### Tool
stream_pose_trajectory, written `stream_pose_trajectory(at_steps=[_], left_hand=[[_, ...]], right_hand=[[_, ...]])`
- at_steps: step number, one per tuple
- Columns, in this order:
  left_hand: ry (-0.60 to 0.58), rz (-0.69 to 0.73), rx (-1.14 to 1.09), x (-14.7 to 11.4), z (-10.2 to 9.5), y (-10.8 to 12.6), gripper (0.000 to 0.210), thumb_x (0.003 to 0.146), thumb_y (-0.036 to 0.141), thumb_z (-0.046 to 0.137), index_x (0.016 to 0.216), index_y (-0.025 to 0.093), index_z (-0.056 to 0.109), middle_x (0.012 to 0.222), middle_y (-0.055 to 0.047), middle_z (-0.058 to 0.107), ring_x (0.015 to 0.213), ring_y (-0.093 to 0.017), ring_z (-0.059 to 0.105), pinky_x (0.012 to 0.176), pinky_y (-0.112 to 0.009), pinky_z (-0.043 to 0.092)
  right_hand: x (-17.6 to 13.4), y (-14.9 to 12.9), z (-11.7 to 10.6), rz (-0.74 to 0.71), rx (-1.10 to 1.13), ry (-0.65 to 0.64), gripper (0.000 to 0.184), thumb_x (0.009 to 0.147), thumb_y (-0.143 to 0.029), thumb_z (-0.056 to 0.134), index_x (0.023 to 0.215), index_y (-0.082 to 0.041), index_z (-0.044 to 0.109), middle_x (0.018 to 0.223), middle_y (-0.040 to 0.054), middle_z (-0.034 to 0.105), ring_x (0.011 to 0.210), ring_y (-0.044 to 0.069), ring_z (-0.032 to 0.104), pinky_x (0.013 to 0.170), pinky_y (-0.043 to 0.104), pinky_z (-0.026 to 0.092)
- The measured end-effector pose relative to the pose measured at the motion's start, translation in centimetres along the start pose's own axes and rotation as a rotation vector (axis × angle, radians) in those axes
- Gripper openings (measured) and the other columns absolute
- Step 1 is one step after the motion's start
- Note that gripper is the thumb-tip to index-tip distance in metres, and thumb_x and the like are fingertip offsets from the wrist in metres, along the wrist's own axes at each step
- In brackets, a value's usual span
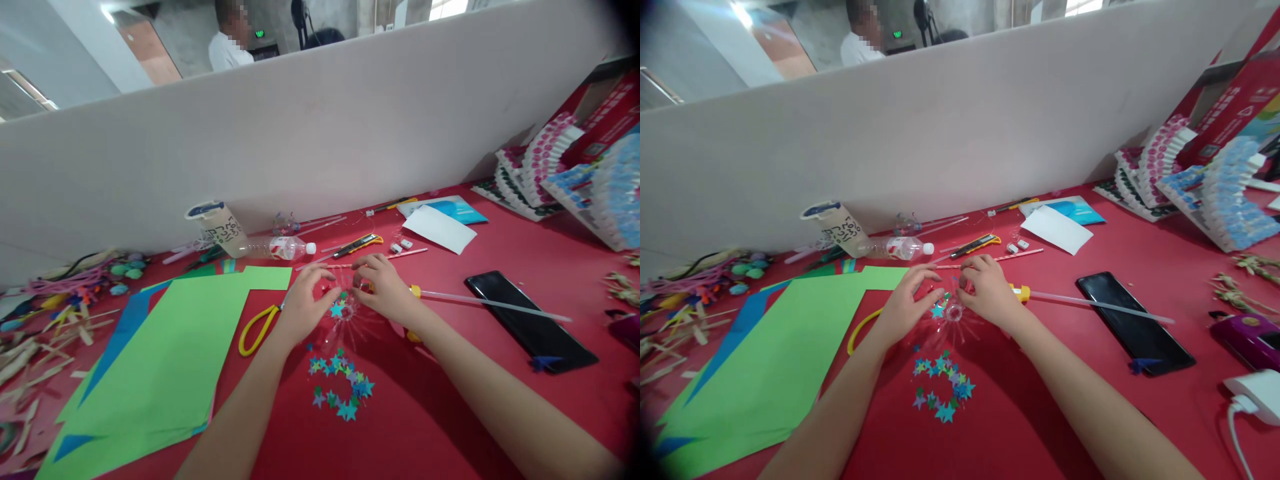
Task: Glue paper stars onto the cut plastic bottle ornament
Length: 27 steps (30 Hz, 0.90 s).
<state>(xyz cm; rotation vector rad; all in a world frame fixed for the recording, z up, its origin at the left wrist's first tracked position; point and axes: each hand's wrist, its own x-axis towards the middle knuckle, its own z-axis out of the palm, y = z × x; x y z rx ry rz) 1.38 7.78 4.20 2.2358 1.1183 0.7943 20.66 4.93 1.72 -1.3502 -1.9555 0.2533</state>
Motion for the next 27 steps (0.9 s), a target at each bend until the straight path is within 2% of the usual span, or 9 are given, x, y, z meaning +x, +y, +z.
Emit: stream_pose_trajectory(at_steps=[5, 8, 11, 14, 17, 19, 20, 23, 27], left_hand=[[-0.019, -0.028, 0.02, -0.3, -0.3, -0.2, 0.007, 0.083, 0.028, 0.057, 0.082, 0.021, 0.06, 0.114, -0.005, 0.055, 0.118, -0.021, 0.049, 0.102, -0.039, 0.036], [-0.02, -0.033, 0.018, -0.2, -0.3, -0.2, 0.008, 0.083, 0.028, 0.057, 0.081, 0.021, 0.06, 0.113, -0.005, 0.055, 0.117, -0.02, 0.049, 0.102, -0.039, 0.036], [-0.007, -0.036, 0.008, -0.1, -0.1, -0.3, 0.008, 0.083, 0.028, 0.057, 0.081, 0.02, 0.059, 0.112, -0.006, 0.056, 0.117, -0.02, 0.049, 0.103, -0.039, 0.035], [0.03, -0.054, -0.054, 0.0, -0.2, -0.6, 0.015, 0.083, 0.033, 0.057, 0.091, 0.021, 0.058, 0.114, -0.007, 0.056, 0.117, -0.02, 0.05, 0.103, -0.039, 0.036], [0.053, -0.196, -0.199, 0.1, -0.8, -1.3, 0.026, 0.087, 0.041, 0.048, 0.105, 0.022, 0.053, 0.117, -0.007, 0.056, 0.113, -0.02, 0.053, 0.095, -0.037, 0.044], [0.016, -0.368, -0.304, 0.1, -1.4, -2.1, 0.026, 0.09, 0.042, 0.038, 0.104, 0.023, 0.05, 0.114, -0.007, 0.057, 0.103, -0.019, 0.059, 0.082, -0.034, 0.051], [-0.043, -0.468, -0.343, 0.0, -1.7, -2.6, 0.024, 0.09, 0.04, 0.036, 0.103, 0.024, 0.048, 0.11, -0.006, 0.058, 0.093, -0.018, 0.063, 0.072, -0.032, 0.054], [-0.223, -0.572, -0.347, -0.2, -1.8, -3.9, 0.016, 0.081, 0.026, 0.047, 0.095, 0.019, 0.051, 0.085, -0.005, 0.063, 0.059, -0.015, 0.063, 0.051, -0.028, 0.051], [-0.413, -0.567, -0.364, -0.5, -0.8, -4.7, 0.018, 0.067, 0.013, 0.056, 0.085, 0.013, 0.06, 0.071, -0.005, 0.064, 0.057, -0.017, 0.063, 0.055, -0.029, 0.05]], right_hand=[[-0.1, 0.2, 0.3, 0.03, -0.062, 0.045, 0.01, 0.077, -0.025, 0.064, 0.07, -0.02, 0.06, 0.102, 0.0085, 0.06, 0.097, 0.026, 0.049, 0.087, 0.046, 0.039], [-0.2, 0.3, 0.5, 0.038, -0.064, 0.053, 0.006, 0.075, -0.019, 0.065, 0.079, -0.019, 0.061, 0.104, 0.0093, 0.059, 0.1, 0.026, 0.048, 0.088, 0.045, 0.039], [-0.1, 0.2, 0.6, 0.031, -0.047, 0.026, 0.013, 0.073, -0.011, 0.062, 0.083, -0.019, 0.061, 0.106, 0.0093, 0.059, 0.102, 0.026, 0.048, 0.089, 0.044, 0.04], [-0.1, 0.3, 0.4, 0.039, -0.023, -0.011, 0.01, 0.074, -0.012, 0.061, 0.081, -0.019, 0.062, 0.106, 0.0091, 0.058, 0.102, 0.026, 0.048, 0.089, 0.042, 0.04], [-0.2, 0.4, 0.1, 0.085, 0.013, -0.046, 0.013, 0.077, -0.016, 0.06, 0.089, -0.019, 0.062, 0.105, 0.0088, 0.055, 0.097, 0.022, 0.052, 0.084, 0.037, 0.043], [-0.2, 0.4, -0.1, 0.125, 0.042, -0.078, 0.012, 0.079, -0.018, 0.057, 0.09, -0.019, 0.061, 0.101, 0.0068, 0.056, 0.084, 0.018, 0.055, 0.075, 0.032, 0.045], [-0.2, 0.5, -0.1, 0.144, 0.056, -0.097, 0.01, 0.079, -0.019, 0.057, 0.088, -0.019, 0.061, 0.097, 0.0056, 0.056, 0.077, 0.016, 0.056, 0.071, 0.03, 0.045], [-0.1, 0.6, 0.0, 0.183, 0.093, -0.146, 0.006, 0.075, -0.015, 0.058, 0.078, -0.019, 0.061, 0.087, 0.0029, 0.057, 0.069, 0.013, 0.054, 0.065, 0.026, 0.042], [0.0, 0.6, 0.5, 0.241, 0.145, -0.161, 0.01, 0.072, -0.009, 0.055, 0.072, -0.018, 0.06, 0.079, 0.0026, 0.059, 0.073, 0.015, 0.055, 0.067, 0.025, 0.04]])
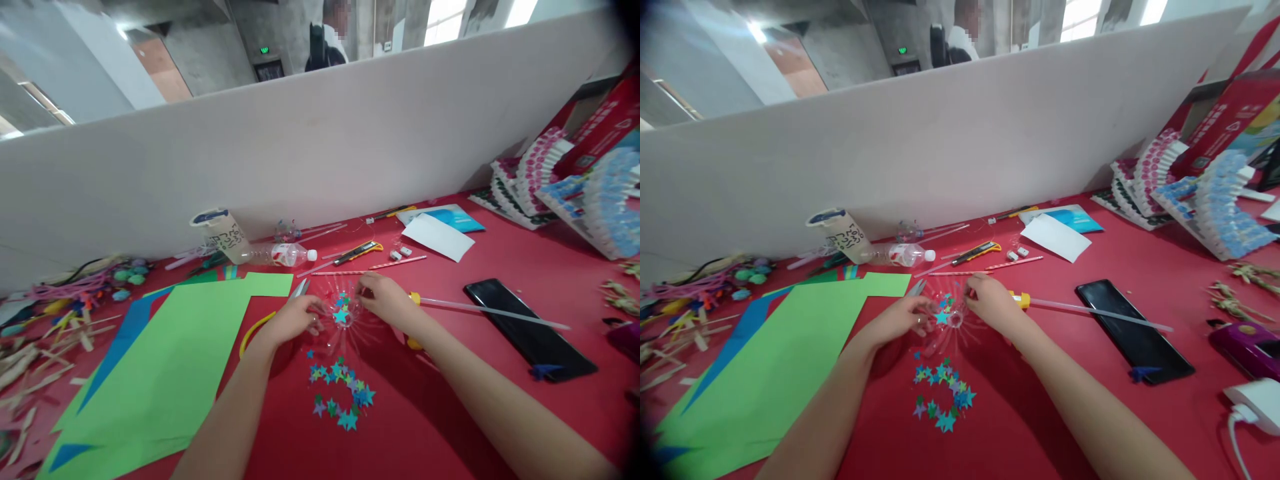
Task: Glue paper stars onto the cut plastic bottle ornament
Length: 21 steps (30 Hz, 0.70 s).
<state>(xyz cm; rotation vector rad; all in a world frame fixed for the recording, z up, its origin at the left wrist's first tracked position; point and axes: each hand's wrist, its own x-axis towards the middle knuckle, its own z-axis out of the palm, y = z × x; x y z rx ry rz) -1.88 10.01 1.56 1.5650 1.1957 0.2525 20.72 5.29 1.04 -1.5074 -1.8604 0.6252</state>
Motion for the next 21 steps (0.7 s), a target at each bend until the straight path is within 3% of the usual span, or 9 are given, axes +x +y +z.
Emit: stream_pose_trajectory(at_steps=[4, 9, 13, 16, 21], left_hand=[[-0.075, 0.052, 0.014, -0.1, 0.6, 0.6, 0.026, 0.064, 0.012, 0.062, 0.09, 0.013, 0.063, 0.074, -0.006, 0.066, 0.067, -0.018, 0.063, 0.065, -0.029, 0.048], [-0.038, 0.198, -0.105, -1.6, 0.7, 2.3, 0.045, 0.068, 0.016, 0.066, 0.112, 0.022, 0.058, 0.113, -0.007, 0.061, 0.102, -0.02, 0.058, 0.083, -0.029, 0.046], [0.039, 0.277, -0.339, -2.5, 2.0, 3.3, 0.066, 0.067, 0.019, 0.073, 0.126, 0.026, 0.047, 0.11, -0.006, 0.064, 0.093, -0.019, 0.063, 0.079, -0.028, 0.048], [0.109, 0.345, -0.549, -2.8, 3.1, 3.7, 0.051, 0.066, 0.02, 0.075, 0.114, 0.023, 0.058, 0.096, -0.006, 0.069, 0.089, -0.02, 0.065, 0.08, -0.03, 0.051], [0.135, 0.383, -0.708, -3.5, 3.7, 4.6, 0.029, 0.066, 0.025, 0.076, 0.093, 0.021, 0.067, 0.091, -0.003, 0.07, 0.084, -0.02, 0.067, 0.084, -0.036, 0.051]], right_hand=[[0.2, -0.1, 0.4, 0.095, 0.086, 0.03, 0.006, 0.073, -0.014, 0.056, 0.07, -0.018, 0.059, 0.073, 0.0034, 0.062, 0.067, 0.016, 0.056, 0.062, 0.026, 0.04], [0.2, -1.1, -0.9, 0.182, 0.277, 0.064, 0.008, 0.077, -0.022, 0.052, 0.071, -0.019, 0.057, 0.063, 0.0009, 0.064, 0.06, 0.016, 0.061, 0.057, 0.025, 0.044], [-0.5, -3.1, -3.0, 0.193, 0.411, 0.119, 0.009, 0.079, -0.027, 0.051, 0.079, -0.02, 0.056, 0.067, 0.0006, 0.065, 0.063, 0.016, 0.064, 0.055, 0.025, 0.046], [-1.1, -4.9, -4.5, 0.142, 0.477, 0.179, 0.008, 0.078, -0.027, 0.054, 0.08, -0.02, 0.058, 0.071, 0.001, 0.064, 0.065, 0.016, 0.062, 0.058, 0.027, 0.047], [-2.4, -7.1, -6.6, -0.125, 0.239, 0.426, 0.008, 0.076, -0.014, 0.056, 0.081, -0.021, 0.057, 0.089, 0.0024, 0.06, 0.085, 0.016, 0.057, 0.078, 0.032, 0.046]])
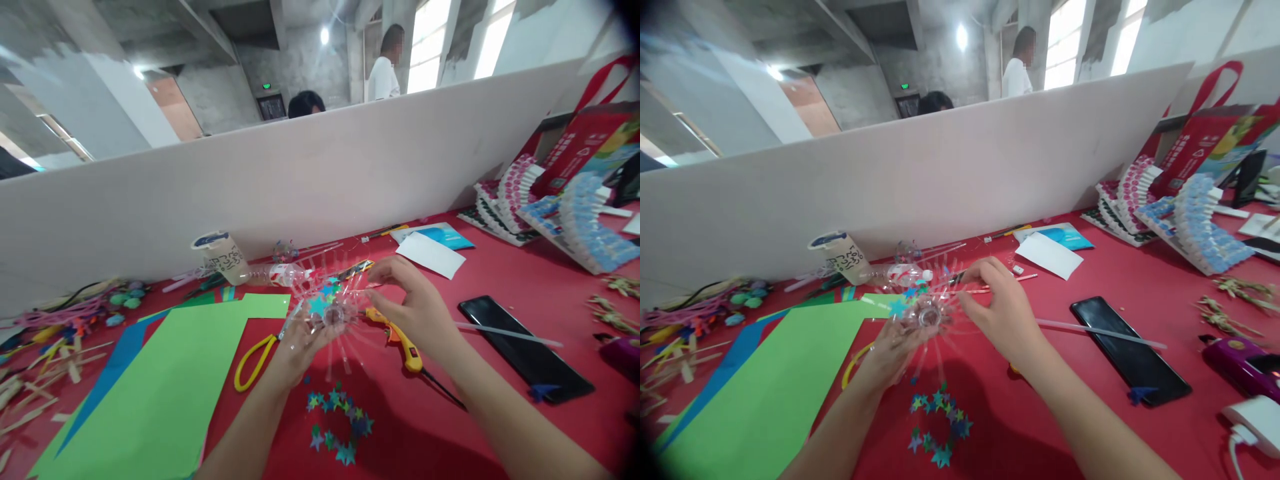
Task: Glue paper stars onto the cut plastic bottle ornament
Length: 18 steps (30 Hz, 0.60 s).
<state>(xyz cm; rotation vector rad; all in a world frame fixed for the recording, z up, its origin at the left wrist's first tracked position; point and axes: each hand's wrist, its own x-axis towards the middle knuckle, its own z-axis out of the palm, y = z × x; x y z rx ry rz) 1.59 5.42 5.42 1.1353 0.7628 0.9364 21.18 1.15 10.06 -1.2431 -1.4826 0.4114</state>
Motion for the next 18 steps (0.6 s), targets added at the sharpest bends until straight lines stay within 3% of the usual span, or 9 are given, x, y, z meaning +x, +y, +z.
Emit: stream_pose_trajectory(at_steps=[6, 11, 18], left_hand=[[-0.104, -0.071, -0.152, -0.5, 1.6, 1.8, 0.021, 0.07, 0.014, 0.072, 0.091, 0.015, 0.068, 0.093, -0.007, 0.071, 0.08, -0.019, 0.067, 0.071, -0.031, 0.054], [-0.118, -0.069, -0.278, -0.5, 1.3, 1.3, 0.025, 0.07, 0.011, 0.072, 0.093, 0.017, 0.067, 0.088, -0.004, 0.071, 0.074, -0.014, 0.066, 0.067, -0.024, 0.053], [-0.213, -0.093, -0.205, -0.6, 0.7, 1.0, 0.021, 0.077, 0.019, 0.067, 0.097, 0.014, 0.067, 0.093, -0.01, 0.072, 0.083, -0.02, 0.069, 0.067, -0.025, 0.052]], right_hand=[[-0.5, -2.0, -1.1, -0.22, -0.145, -0.063, 0.006, 0.082, -0.018, 0.058, 0.077, -0.02, 0.06, 0.094, 0.0043, 0.055, 0.093, 0.017, 0.052, 0.082, 0.034, 0.042], [-1.2, -3.3, -1.8, -0.33, -0.188, -0.115, 0.012, 0.086, -0.025, 0.056, 0.078, -0.021, 0.063, 0.102, 0.0055, 0.055, 0.099, 0.02, 0.049, 0.085, 0.037, 0.038], [-1.7, -4.9, -3.5, -0.452, -0.155, 0.078, 0.015, 0.084, -0.011, 0.052, 0.09, -0.021, 0.061, 0.102, 0.0044, 0.062, 0.101, 0.02, 0.055, 0.088, 0.038, 0.041]])
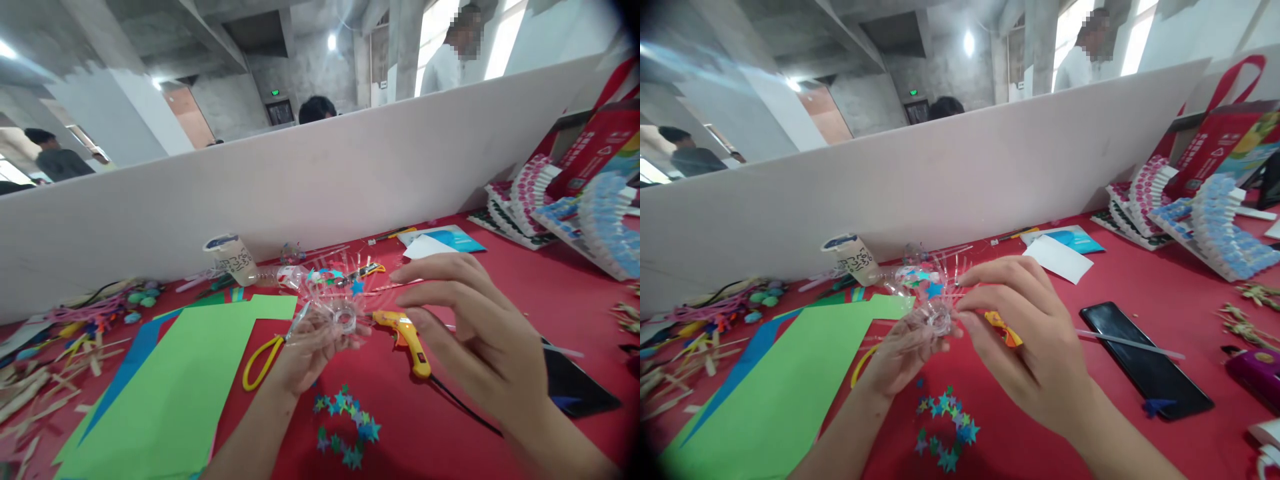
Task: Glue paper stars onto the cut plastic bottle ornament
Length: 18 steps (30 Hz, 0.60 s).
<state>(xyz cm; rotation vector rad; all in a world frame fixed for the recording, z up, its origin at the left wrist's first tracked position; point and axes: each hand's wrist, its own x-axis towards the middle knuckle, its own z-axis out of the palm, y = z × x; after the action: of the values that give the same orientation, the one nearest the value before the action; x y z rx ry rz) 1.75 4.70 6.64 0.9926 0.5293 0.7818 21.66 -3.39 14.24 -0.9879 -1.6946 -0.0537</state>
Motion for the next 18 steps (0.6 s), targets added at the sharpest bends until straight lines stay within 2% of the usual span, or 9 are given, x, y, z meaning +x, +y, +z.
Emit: stream_pose_trajectory(at_steps=[2, 5, 8, 13, 18], left_hand=[[-0.015, 0.003, -0.006, 0.0, 0.1, 0.1, 0.018, 0.076, 0.018, 0.068, 0.094, 0.014, 0.068, 0.095, -0.011, 0.071, 0.086, -0.022, 0.069, 0.066, -0.025, 0.052], [-0.015, 0.004, -0.012, 0.0, 0.2, 0.0, 0.009, 0.076, 0.017, 0.067, 0.084, 0.013, 0.068, 0.094, -0.01, 0.072, 0.088, -0.023, 0.068, 0.065, -0.025, 0.052], [-0.023, -0.003, -0.018, 0.0, 0.2, 0.0, 0.009, 0.078, 0.015, 0.065, 0.086, 0.014, 0.069, 0.093, -0.009, 0.072, 0.085, -0.021, 0.069, 0.067, -0.025, 0.052], [-0.068, -0.015, -0.071, 0.1, 0.2, 0.1, 0.011, 0.076, 0.015, 0.066, 0.087, 0.013, 0.07, 0.089, -0.008, 0.072, 0.08, -0.02, 0.069, 0.066, -0.025, 0.053], [-0.003, -0.016, -0.126, 0.1, -0.2, -0.4, 0.008, 0.074, 0.008, 0.066, 0.071, 0.016, 0.067, 0.075, -0.002, 0.071, 0.072, -0.014, 0.068, 0.07, -0.024, 0.052]], right_hand=[[0.0, 0.1, -0.1, -0.04, 0.018, -0.019, 0.019, 0.084, -0.009, 0.051, 0.096, -0.021, 0.06, 0.103, 0.0042, 0.064, 0.102, 0.02, 0.056, 0.089, 0.039, 0.043], [0.0, 0.2, 0.1, -0.048, 0.016, -0.113, 0.025, 0.086, -0.01, 0.048, 0.103, -0.025, 0.058, 0.104, 0.0036, 0.066, 0.106, 0.021, 0.056, 0.091, 0.04, 0.045], [0.0, 0.2, 0.5, -0.005, 0.028, -0.164, 0.024, 0.089, -0.014, 0.045, 0.105, -0.027, 0.057, 0.093, 0.0027, 0.068, 0.098, 0.02, 0.059, 0.091, 0.042, 0.045], [-0.2, 0.1, 1.1, 0.057, -0.021, -0.108, 0.015, 0.088, -0.016, 0.05, 0.095, -0.026, 0.059, 0.074, -0.0001, 0.064, 0.073, 0.017, 0.058, 0.09, 0.042, 0.044], [-0.3, -0.4, 1.9, 0.052, -0.045, -0.101, 0.005, 0.083, -0.019, 0.058, 0.079, -0.021, 0.059, 0.073, 0.0011, 0.058, 0.074, 0.016, 0.05, 0.08, 0.038, 0.042]])
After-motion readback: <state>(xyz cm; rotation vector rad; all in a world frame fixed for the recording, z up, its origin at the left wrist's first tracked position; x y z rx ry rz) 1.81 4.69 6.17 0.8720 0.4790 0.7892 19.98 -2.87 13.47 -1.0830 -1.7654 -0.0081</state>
